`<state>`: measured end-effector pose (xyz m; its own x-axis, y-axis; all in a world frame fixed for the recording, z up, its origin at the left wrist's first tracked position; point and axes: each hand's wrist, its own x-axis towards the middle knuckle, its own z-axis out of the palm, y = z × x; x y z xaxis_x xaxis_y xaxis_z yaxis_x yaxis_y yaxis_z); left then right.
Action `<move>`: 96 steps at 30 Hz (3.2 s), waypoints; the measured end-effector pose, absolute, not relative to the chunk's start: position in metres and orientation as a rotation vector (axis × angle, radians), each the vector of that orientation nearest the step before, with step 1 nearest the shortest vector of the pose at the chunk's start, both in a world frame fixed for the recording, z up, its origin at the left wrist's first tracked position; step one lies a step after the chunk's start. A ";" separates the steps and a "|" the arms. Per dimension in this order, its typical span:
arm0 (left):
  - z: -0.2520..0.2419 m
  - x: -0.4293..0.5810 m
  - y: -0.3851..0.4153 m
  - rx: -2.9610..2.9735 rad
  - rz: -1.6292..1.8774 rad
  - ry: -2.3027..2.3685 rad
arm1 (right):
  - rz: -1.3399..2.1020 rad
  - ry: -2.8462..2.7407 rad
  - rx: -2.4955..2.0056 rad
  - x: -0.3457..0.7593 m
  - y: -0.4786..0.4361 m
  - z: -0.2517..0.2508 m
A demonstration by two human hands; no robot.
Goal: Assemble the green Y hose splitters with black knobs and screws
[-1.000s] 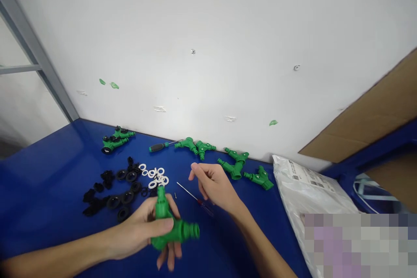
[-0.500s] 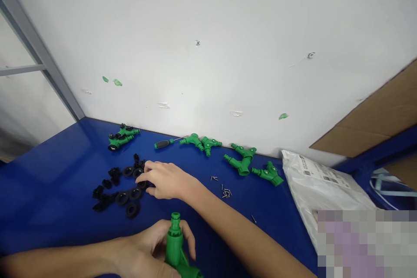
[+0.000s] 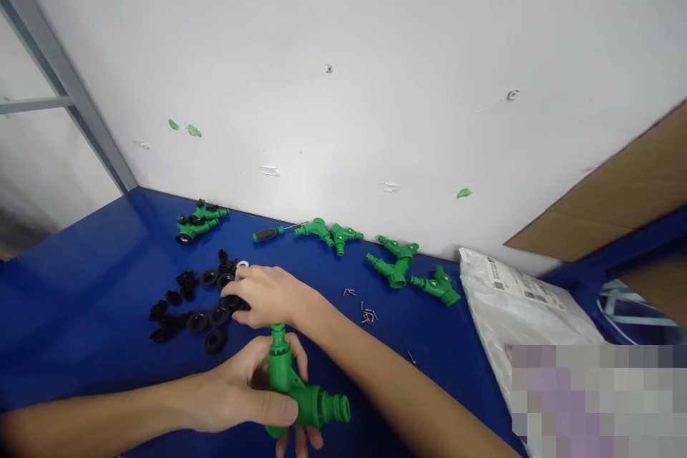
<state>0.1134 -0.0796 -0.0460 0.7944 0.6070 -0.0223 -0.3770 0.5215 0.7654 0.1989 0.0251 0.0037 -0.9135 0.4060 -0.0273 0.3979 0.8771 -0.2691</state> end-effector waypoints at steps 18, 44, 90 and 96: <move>-0.017 0.108 -0.068 0.860 0.888 0.832 | 0.969 -1.968 -1.041 0.303 0.008 0.021; -0.020 0.117 -0.071 0.590 0.881 0.760 | 0.965 -1.620 -0.808 0.309 -0.064 -0.028; -0.037 0.104 -0.071 0.489 0.531 0.403 | 0.624 -2.109 -0.912 0.310 -0.024 -0.017; -0.038 0.100 -0.072 0.470 0.539 0.240 | 0.512 -2.432 -0.870 0.261 0.019 -0.022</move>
